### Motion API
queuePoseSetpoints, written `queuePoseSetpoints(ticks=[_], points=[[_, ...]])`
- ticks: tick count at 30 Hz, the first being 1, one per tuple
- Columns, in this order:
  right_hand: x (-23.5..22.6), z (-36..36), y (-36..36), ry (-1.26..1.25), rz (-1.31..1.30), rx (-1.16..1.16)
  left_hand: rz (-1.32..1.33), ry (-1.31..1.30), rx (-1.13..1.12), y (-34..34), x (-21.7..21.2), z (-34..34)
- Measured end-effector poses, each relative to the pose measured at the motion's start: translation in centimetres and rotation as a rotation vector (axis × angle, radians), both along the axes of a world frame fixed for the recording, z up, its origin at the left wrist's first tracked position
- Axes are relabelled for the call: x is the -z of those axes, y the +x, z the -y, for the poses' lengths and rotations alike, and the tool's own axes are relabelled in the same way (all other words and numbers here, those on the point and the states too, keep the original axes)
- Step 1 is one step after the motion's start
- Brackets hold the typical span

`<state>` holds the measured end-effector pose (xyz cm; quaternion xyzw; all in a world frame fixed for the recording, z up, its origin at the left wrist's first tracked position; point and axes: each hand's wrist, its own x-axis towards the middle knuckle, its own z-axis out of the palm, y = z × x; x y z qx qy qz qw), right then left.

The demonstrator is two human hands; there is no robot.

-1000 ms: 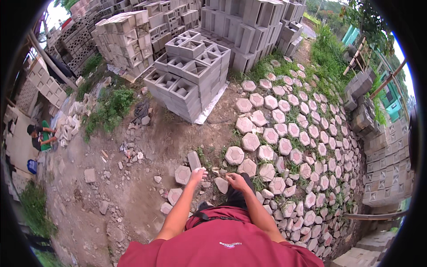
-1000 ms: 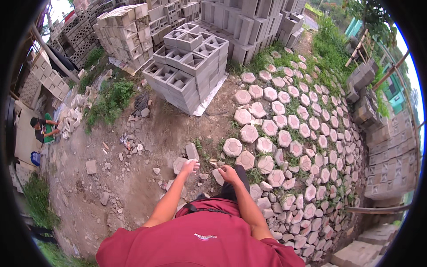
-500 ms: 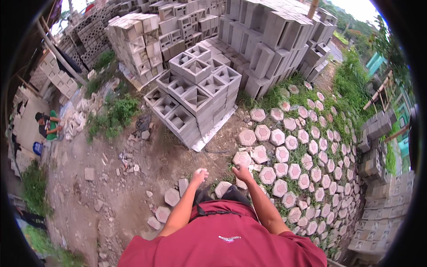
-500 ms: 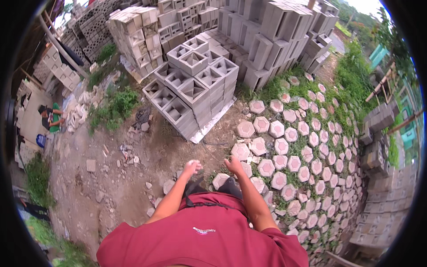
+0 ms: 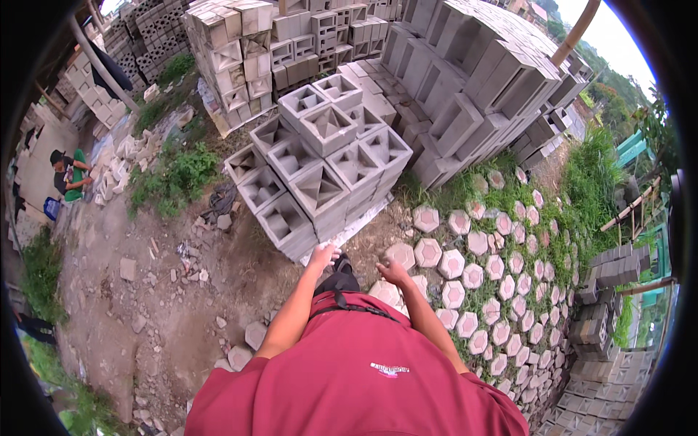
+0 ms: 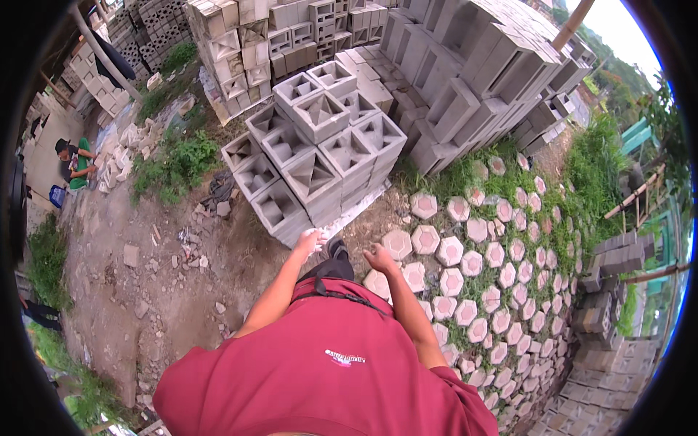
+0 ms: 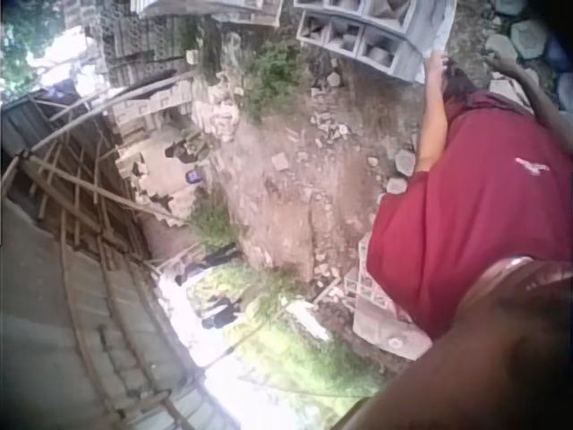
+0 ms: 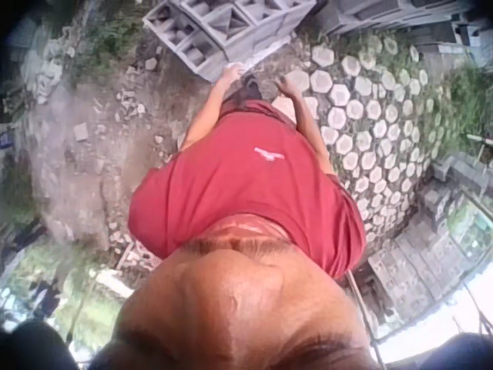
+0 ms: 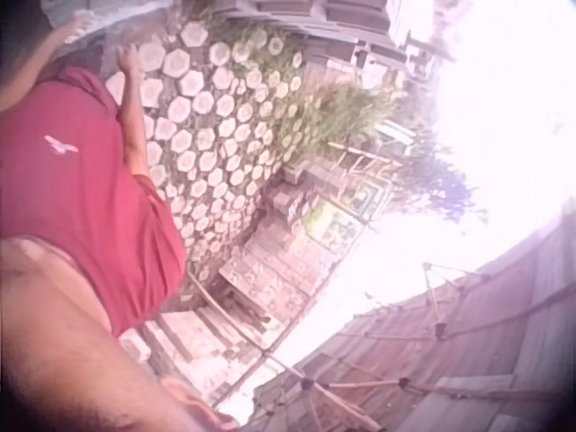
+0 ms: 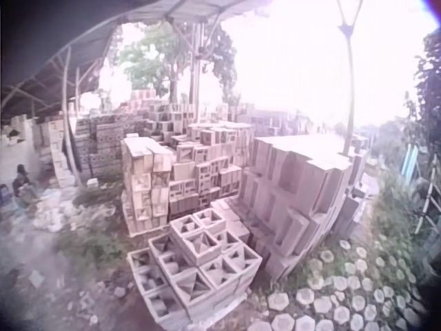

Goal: The person picks up decorative concrete ventilation blocks from a large stack and places them one by one into a smaller cluster on the ground.

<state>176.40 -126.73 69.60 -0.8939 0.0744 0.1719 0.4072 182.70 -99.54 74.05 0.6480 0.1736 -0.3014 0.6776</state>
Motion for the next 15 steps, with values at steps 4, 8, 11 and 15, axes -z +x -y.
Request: queuePoseSetpoints(ticks=[4,8,11,15], points=[[-2.8,-0.1,12.4,-0.189,0.093,0.001,0.059,0.023,-0.033,11.9,0.9,-1.4],[-4.4,1.4,21.2,-0.035,0.101,0.081,0.097,-0.008,-0.071,21.4,-1.4,0.3],[-4.7,1.0,26.1,-0.028,0.111,0.011,0.036,0.014,-0.092,25.3,-1.3,-0.5],[-5.1,1.2,34.6,-0.013,0.075,-0.086,0.007,0.019,-0.191,30.4,-0.6,-1.2]])
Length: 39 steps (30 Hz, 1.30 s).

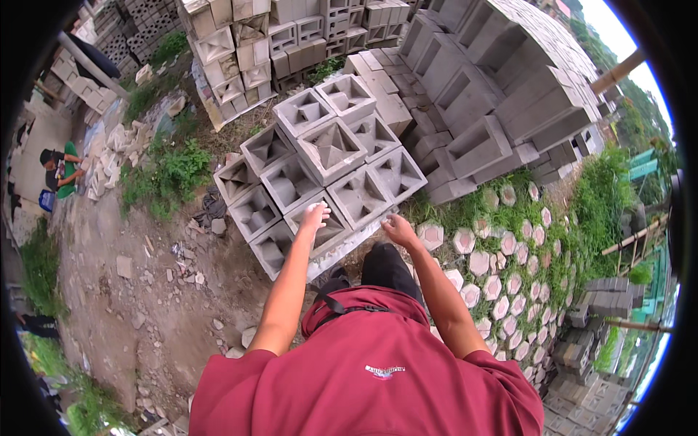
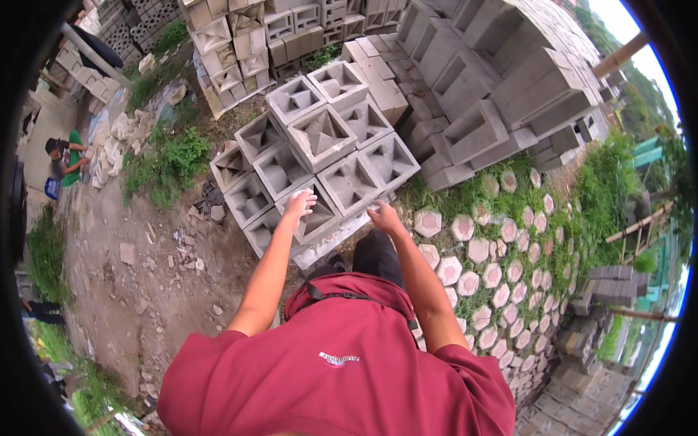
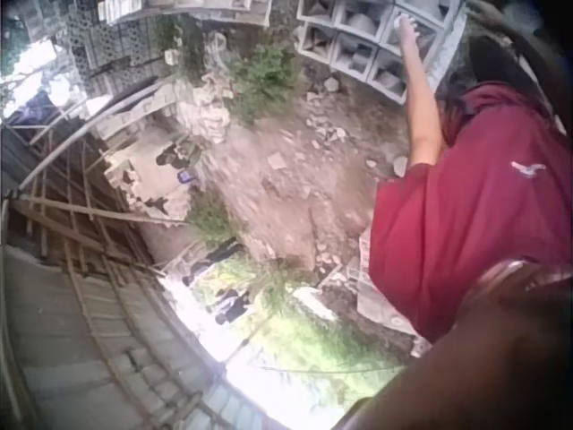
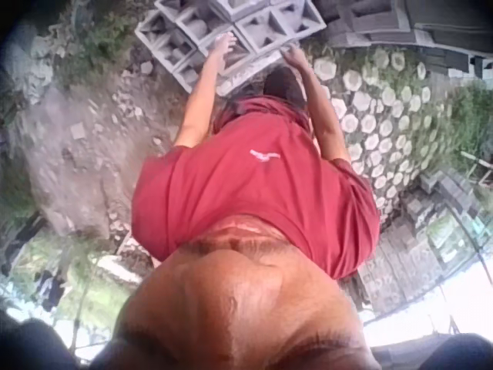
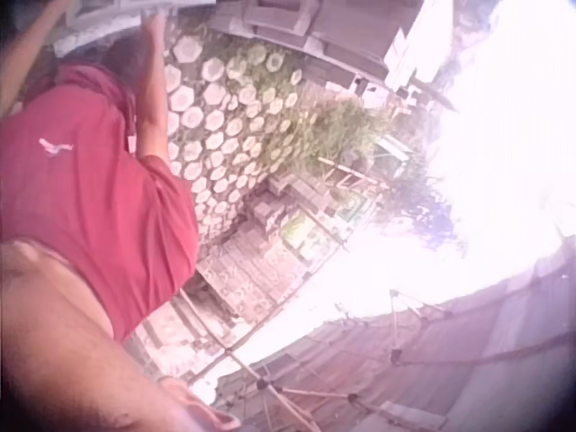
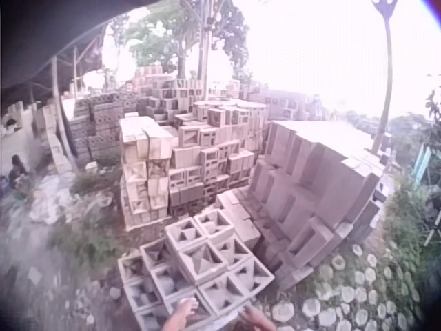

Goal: The person picks up decorative concrete ventilation blocks from a large stack and places them one by one into a smaller cluster on the ground.

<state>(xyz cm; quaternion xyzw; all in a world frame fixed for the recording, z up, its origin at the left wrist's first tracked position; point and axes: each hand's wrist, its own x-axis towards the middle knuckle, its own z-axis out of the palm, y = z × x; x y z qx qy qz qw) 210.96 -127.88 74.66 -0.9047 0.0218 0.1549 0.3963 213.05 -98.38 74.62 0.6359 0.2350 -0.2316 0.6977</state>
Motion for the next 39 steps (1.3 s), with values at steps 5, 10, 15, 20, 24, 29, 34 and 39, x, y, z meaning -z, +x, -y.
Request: queuePoseSetpoints(ticks=[5,10,15,20,24,29,34,39], points=[[2.1,0.7,13.1,0.059,-0.004,-0.077,-0.031,-0.03,-0.196,6.0,0.7,-0.2],[6.5,-0.8,24.6,0.03,0.03,-0.092,-0.042,-0.024,-0.472,12.3,3.1,0.2],[6.6,-6.3,30.9,0.03,0.282,-0.232,0.092,0.396,-0.519,17.7,7.6,-0.4],[8.4,-8.8,34.2,0.143,0.32,-0.272,0.065,0.654,-0.546,20.5,10.0,2.5],[8.9,-9.7,35.2,0.265,-0.009,-0.156,0.156,0.322,-0.588,21.6,9.7,2.9],[10.8,-10.2,35.9,0.293,-0.048,-0.069,0.092,0.202,-0.699,21.1,11.6,2.3],[11.8,-9.8,35.9,0.238,-0.193,-0.044,0.02,0.236,-0.623,21.7,9.5,2.4],[11.9,-9.2,36.3,0.336,-0.332,-0.108,0.053,-0.097,-0.72,21.0,9.8,1.6]])
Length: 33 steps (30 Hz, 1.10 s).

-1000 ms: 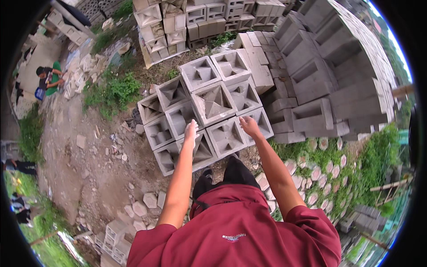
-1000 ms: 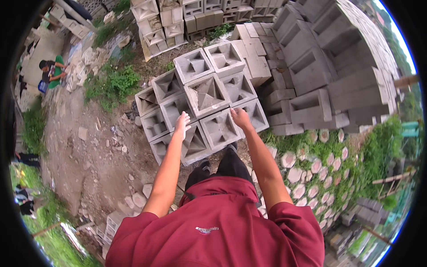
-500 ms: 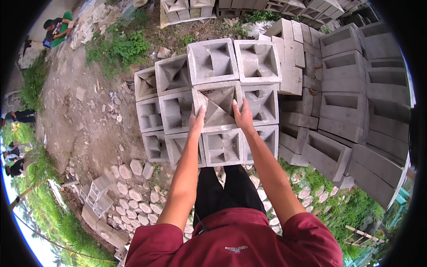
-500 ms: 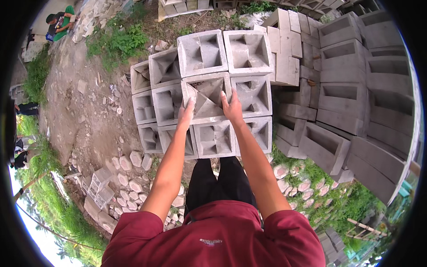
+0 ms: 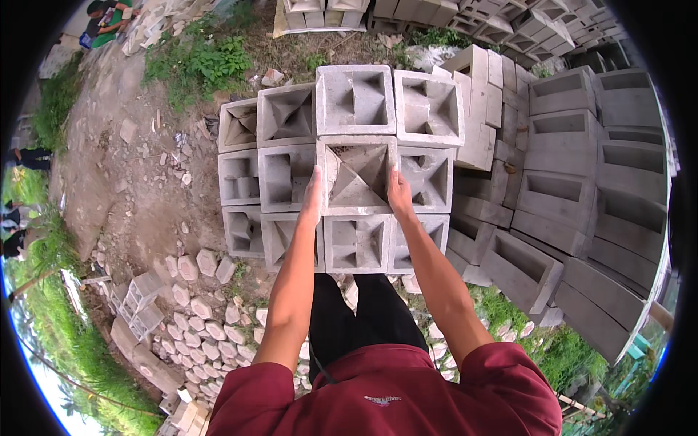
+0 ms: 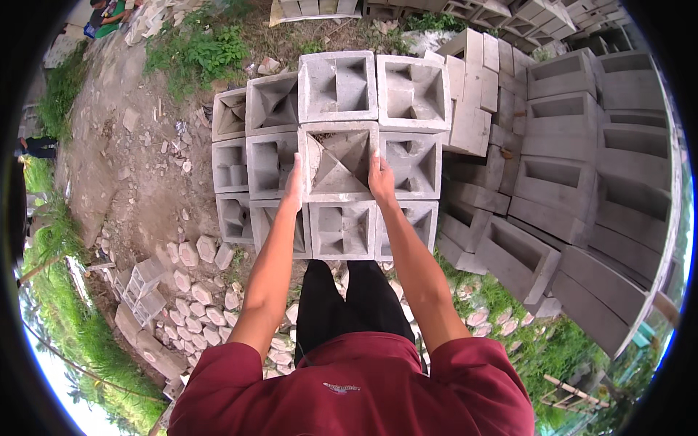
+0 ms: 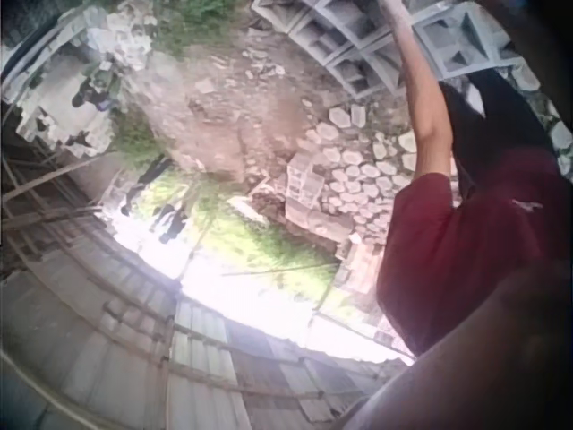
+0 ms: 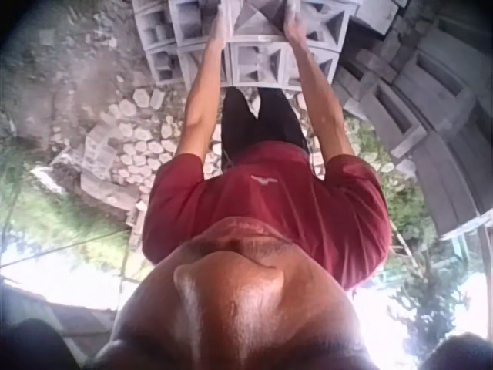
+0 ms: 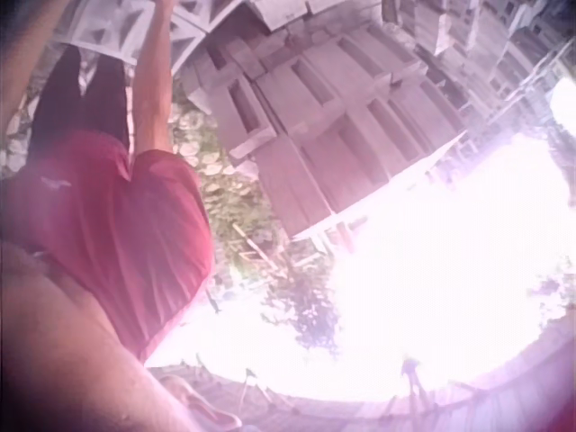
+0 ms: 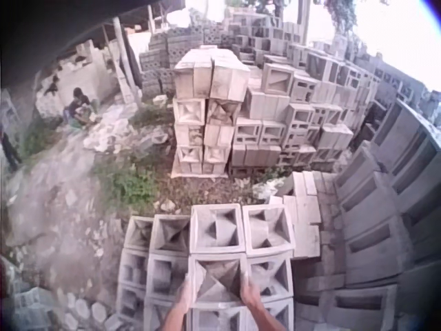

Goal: The person picks up decorative concrete ventilation blocks from a large stack and places them one by one into a smaller cluster on the ground.

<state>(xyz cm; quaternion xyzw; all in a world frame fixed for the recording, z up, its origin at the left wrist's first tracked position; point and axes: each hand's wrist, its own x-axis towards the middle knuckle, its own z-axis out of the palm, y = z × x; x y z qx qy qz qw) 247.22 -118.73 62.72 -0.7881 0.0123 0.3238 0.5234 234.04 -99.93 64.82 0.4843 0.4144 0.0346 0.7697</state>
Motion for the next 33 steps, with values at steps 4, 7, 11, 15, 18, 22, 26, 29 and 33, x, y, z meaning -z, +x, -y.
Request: queuePoseSetpoints(ticks=[4,7,11,15,18,22,26,29,33], points=[[-3.0,0.1,-0.8,0.22,-0.01,0.018,0.14,-0.053,-0.198,-1.8,-0.8,0.8],[-5.6,4.0,-2.9,0.327,-0.191,-0.003,0.302,-0.308,-0.239,-3.9,-5.6,1.6],[-12.2,4.9,-7.0,0.397,-0.425,0.095,0.217,-0.318,-0.306,-9.4,-9.1,2.6],[-16.0,4.8,-11.9,0.289,-0.574,0.008,0.067,-0.331,-0.487,-15.3,-9.0,6.1],[-14.1,7.0,-14.8,0.311,-0.566,-0.07,0.096,-0.448,-0.487,-19.4,-10.9,8.6],[-19.2,4.8,-20.9,0.317,-0.639,-0.083,0.084,-0.473,-0.577,-27.0,-13.3,9.2],[-16.5,3.0,-24.2,0.468,-0.74,-0.178,0.175,-0.443,-0.683,-33.1,-17.3,8.4],[-19.5,-1.3,-30.3,0.383,-0.662,-0.323,0.217,-0.402,-0.832,-39.6,-18.8,7.2],[-21.3,-7.6,-37.9,0.429,-0.704,-0.495,0.293,-0.299,-0.964,-49.2,-20.2,5.7]])
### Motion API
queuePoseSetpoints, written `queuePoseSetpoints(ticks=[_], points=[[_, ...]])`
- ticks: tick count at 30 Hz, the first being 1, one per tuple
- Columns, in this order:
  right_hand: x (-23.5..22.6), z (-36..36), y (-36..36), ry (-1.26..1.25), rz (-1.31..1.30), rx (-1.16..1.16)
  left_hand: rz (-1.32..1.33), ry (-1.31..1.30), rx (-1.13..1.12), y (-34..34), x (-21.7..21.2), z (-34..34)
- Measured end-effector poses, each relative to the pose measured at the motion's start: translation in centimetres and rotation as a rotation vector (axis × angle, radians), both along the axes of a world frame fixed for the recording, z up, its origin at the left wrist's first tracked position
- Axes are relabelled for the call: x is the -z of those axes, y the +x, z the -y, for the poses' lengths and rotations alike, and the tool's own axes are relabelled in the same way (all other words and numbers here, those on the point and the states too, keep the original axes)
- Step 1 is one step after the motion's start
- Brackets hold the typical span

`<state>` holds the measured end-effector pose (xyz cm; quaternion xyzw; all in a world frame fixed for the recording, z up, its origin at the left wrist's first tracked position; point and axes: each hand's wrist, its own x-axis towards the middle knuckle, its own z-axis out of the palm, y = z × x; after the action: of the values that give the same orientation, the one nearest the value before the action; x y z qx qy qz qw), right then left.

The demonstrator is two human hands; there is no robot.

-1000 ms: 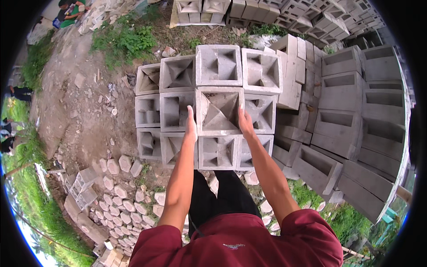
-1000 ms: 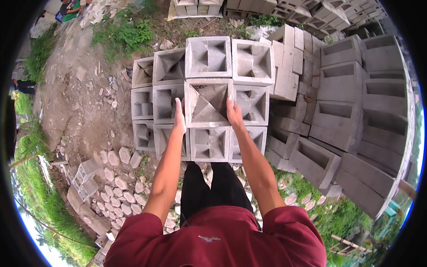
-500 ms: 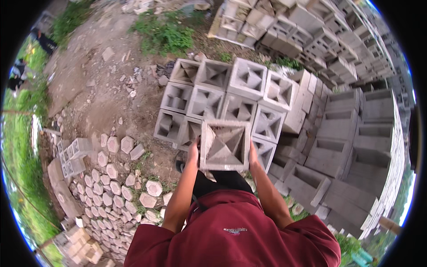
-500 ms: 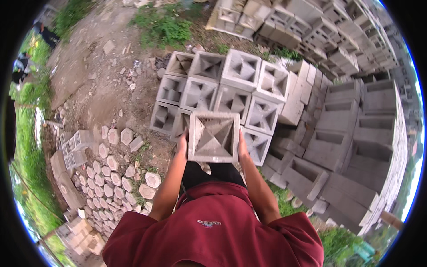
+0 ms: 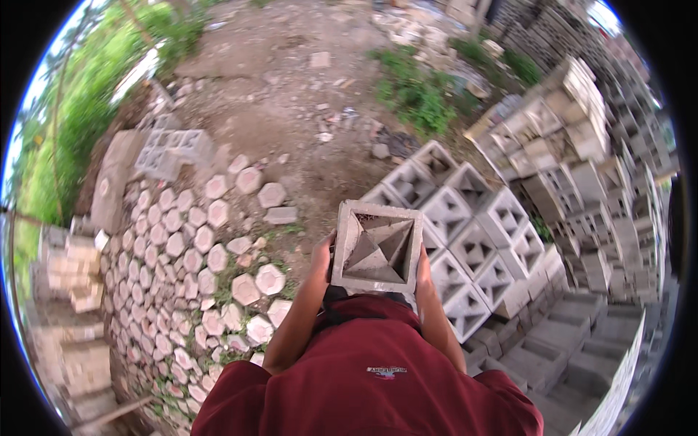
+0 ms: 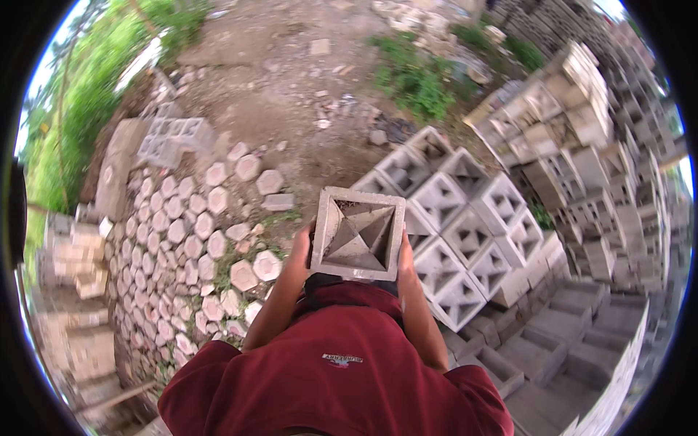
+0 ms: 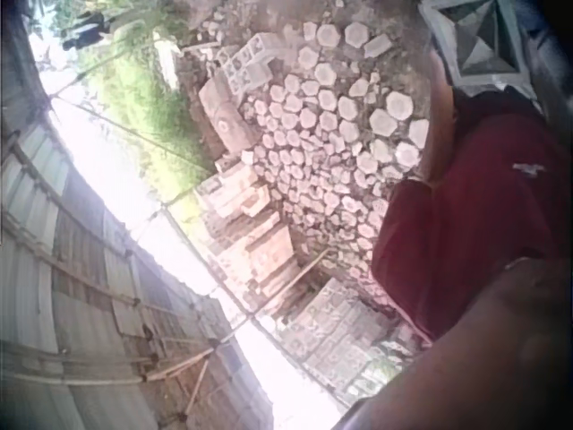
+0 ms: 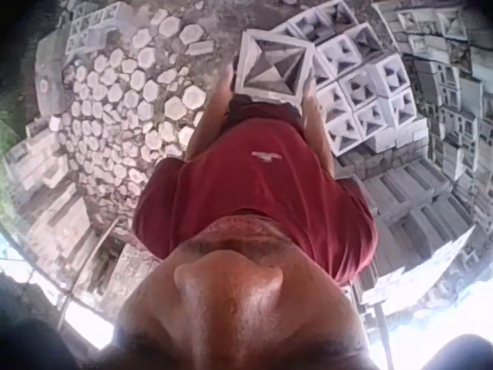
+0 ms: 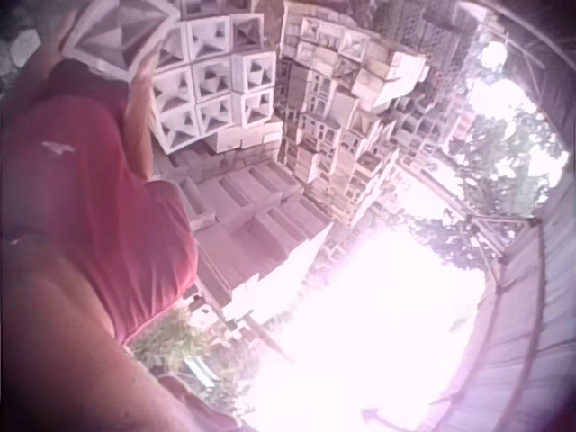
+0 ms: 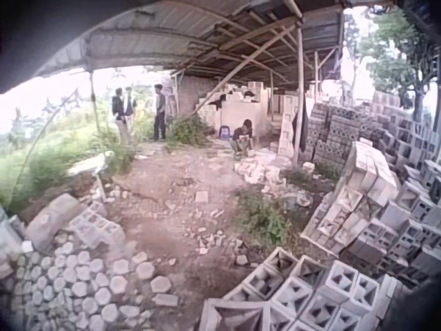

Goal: The person picks up decorative concrete ventilation blocks from a large stack and places them one by one into a smaller cluster on the ground.

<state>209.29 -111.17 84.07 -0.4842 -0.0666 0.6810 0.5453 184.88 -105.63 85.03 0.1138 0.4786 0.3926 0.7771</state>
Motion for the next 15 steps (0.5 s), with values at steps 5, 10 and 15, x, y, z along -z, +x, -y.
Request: queuePoseSetpoints(ticks=[5,10,15], points=[[3.4,-6.8,-11.3,0.115,0.106,-0.257,-0.06,0.077,-0.295,-12.6,-0.6,0.7],[-0.8,-11.1,-23.4,0.113,0.119,-0.631,-0.061,0.092,-0.637,-22.1,-0.7,4.6],[-2.5,-14.0,-33.6,0.014,0.272,-0.929,-0.147,0.089,-0.926,-28.1,-0.6,8.1]])
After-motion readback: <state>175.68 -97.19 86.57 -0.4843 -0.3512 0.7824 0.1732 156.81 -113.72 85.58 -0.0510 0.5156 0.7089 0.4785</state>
